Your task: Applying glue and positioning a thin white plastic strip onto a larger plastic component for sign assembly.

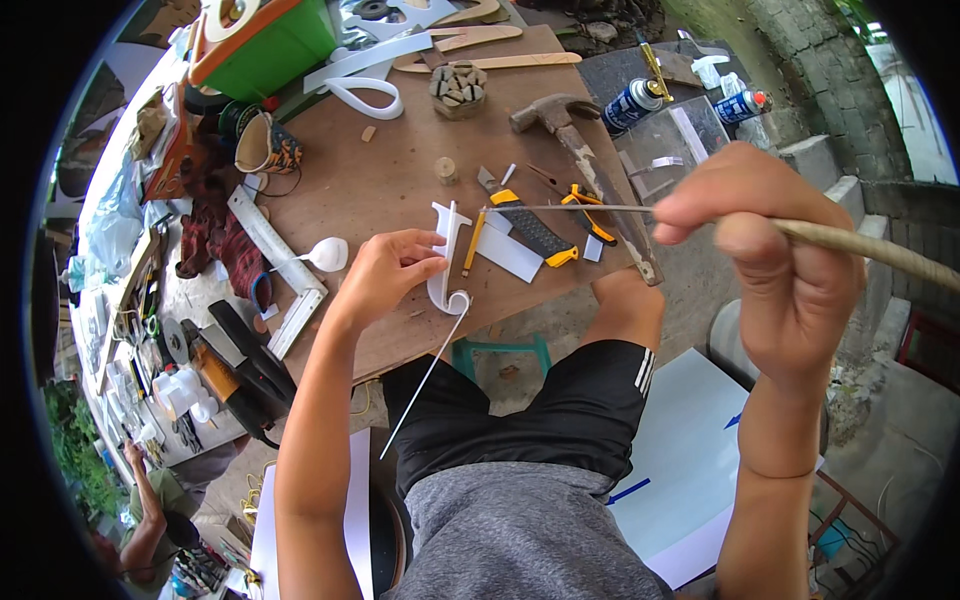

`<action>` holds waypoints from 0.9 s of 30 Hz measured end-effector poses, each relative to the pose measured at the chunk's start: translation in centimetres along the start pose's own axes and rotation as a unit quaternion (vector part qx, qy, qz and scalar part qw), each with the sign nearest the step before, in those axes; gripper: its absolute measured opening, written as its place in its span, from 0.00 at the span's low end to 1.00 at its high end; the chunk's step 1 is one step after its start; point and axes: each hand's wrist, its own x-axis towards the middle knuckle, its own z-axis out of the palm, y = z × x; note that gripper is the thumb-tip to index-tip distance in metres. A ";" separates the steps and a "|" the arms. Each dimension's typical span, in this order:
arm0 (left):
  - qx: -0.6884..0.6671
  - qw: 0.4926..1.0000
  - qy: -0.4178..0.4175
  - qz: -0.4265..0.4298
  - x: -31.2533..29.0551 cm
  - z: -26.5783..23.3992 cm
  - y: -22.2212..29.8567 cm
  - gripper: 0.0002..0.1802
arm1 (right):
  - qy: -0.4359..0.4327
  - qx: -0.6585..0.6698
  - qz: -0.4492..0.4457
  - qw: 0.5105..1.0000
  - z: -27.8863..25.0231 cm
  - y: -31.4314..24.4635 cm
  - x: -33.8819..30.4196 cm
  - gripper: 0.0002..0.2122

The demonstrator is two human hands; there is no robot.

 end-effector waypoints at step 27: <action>-0.033 0.998 -0.021 -0.056 0.1 0.0 0.7 0.20 | -0.060 0.072 -0.007 0.996 5.0 2.6 -0.7 0.21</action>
